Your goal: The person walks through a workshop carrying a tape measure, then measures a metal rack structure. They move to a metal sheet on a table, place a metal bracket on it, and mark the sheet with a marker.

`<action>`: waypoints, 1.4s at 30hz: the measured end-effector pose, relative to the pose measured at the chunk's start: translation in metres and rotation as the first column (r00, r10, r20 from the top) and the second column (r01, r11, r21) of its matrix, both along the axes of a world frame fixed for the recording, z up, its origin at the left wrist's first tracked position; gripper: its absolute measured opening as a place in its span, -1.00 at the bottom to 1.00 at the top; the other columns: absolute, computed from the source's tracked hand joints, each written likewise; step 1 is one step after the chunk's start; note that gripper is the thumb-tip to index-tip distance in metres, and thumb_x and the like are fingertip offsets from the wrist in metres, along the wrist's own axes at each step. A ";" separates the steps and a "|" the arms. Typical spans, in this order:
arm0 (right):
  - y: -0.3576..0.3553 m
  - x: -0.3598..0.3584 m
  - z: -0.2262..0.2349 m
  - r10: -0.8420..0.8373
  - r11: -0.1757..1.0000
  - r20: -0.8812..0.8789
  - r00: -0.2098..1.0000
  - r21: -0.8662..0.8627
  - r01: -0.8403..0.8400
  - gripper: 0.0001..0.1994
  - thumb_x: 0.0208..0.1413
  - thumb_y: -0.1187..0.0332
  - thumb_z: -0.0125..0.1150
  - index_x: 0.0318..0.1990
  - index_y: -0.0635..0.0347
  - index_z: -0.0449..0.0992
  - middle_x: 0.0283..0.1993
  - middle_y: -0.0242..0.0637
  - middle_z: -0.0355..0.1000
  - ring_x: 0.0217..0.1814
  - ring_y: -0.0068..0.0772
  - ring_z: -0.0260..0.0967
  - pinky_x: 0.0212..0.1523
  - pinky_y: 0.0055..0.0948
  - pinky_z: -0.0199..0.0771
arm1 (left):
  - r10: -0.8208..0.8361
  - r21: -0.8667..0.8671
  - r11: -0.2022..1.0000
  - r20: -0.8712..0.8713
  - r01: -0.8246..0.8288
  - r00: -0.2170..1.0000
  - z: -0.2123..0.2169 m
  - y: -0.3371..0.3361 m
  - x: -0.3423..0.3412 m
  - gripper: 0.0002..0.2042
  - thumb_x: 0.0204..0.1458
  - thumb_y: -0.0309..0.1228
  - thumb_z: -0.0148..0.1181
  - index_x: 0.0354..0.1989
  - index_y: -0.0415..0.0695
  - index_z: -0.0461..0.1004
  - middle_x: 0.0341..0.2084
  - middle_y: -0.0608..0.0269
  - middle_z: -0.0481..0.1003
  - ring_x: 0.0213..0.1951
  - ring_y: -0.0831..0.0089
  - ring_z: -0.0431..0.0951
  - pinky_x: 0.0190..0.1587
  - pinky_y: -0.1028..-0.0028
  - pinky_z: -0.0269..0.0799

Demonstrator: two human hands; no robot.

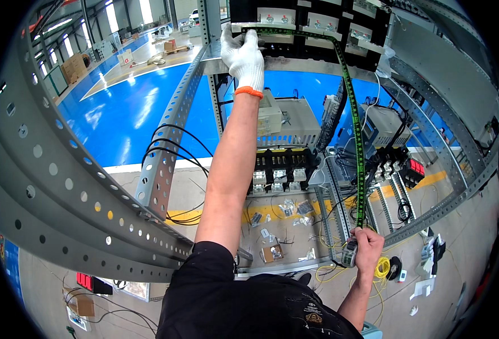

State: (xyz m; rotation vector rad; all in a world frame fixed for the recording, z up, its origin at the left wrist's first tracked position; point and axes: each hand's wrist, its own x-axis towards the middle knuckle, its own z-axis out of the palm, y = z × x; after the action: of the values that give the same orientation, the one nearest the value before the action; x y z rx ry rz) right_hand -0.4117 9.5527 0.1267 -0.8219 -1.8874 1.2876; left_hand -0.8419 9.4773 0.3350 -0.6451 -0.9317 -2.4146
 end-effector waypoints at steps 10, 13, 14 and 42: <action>-0.001 -0.001 0.001 -0.006 1.000 0.014 1.000 -0.002 0.007 -0.78 0.12 0.41 0.17 -0.43 0.41 0.63 -0.65 -0.40 0.40 -0.59 -0.69 0.21 -0.55 -0.55 0.16 | 0.075 -0.022 0.997 -0.058 -0.077 0.995 -0.004 0.002 -0.011 -0.50 0.10 -0.60 0.23 0.21 -0.34 0.22 -0.37 0.04 0.55 -0.52 0.43 0.60 -0.52 0.54 0.55; -0.001 -0.001 0.002 -0.003 1.000 0.014 1.000 -0.012 0.003 -0.77 0.12 0.40 0.17 -0.43 0.41 0.63 -0.65 -0.40 0.41 -0.59 -0.68 0.22 -0.55 -0.54 0.17 | 0.059 -0.022 0.998 -0.032 -0.060 0.998 -0.003 0.001 -0.008 -0.50 0.10 -0.61 0.21 0.23 -0.32 0.24 -0.44 0.17 0.53 -0.52 0.56 0.52 -0.50 0.58 0.44; -0.001 -0.001 0.002 -0.001 1.000 0.014 1.000 -0.015 0.002 -0.77 0.12 0.40 0.17 -0.43 0.41 0.63 -0.65 -0.40 0.41 -0.59 -0.68 0.22 -0.54 -0.54 0.17 | 0.048 -0.020 0.999 -0.021 -0.049 0.999 -0.002 0.001 -0.007 -0.50 0.09 -0.62 0.21 0.23 -0.31 0.25 -0.48 0.24 0.52 -0.52 0.62 0.48 -0.49 0.60 0.38; 0.000 -0.002 0.003 -0.005 1.000 0.021 1.000 0.005 0.005 -0.77 0.11 0.39 0.18 -0.43 0.41 0.63 -0.67 -0.40 0.36 -0.59 -0.68 0.20 -0.54 -0.54 0.16 | 0.003 -0.008 1.000 -0.051 -0.003 0.999 -0.001 -0.003 -0.002 -0.47 0.10 -0.59 0.23 0.24 -0.35 0.20 -0.30 -0.02 0.52 -0.50 0.40 0.60 -0.51 0.52 0.56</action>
State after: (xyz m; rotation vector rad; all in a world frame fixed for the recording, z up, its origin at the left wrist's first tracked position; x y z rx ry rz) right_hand -0.4133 9.5522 0.1302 -0.8394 -1.9031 1.2752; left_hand -0.8444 9.4742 0.3339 -0.7041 -0.9215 -2.3818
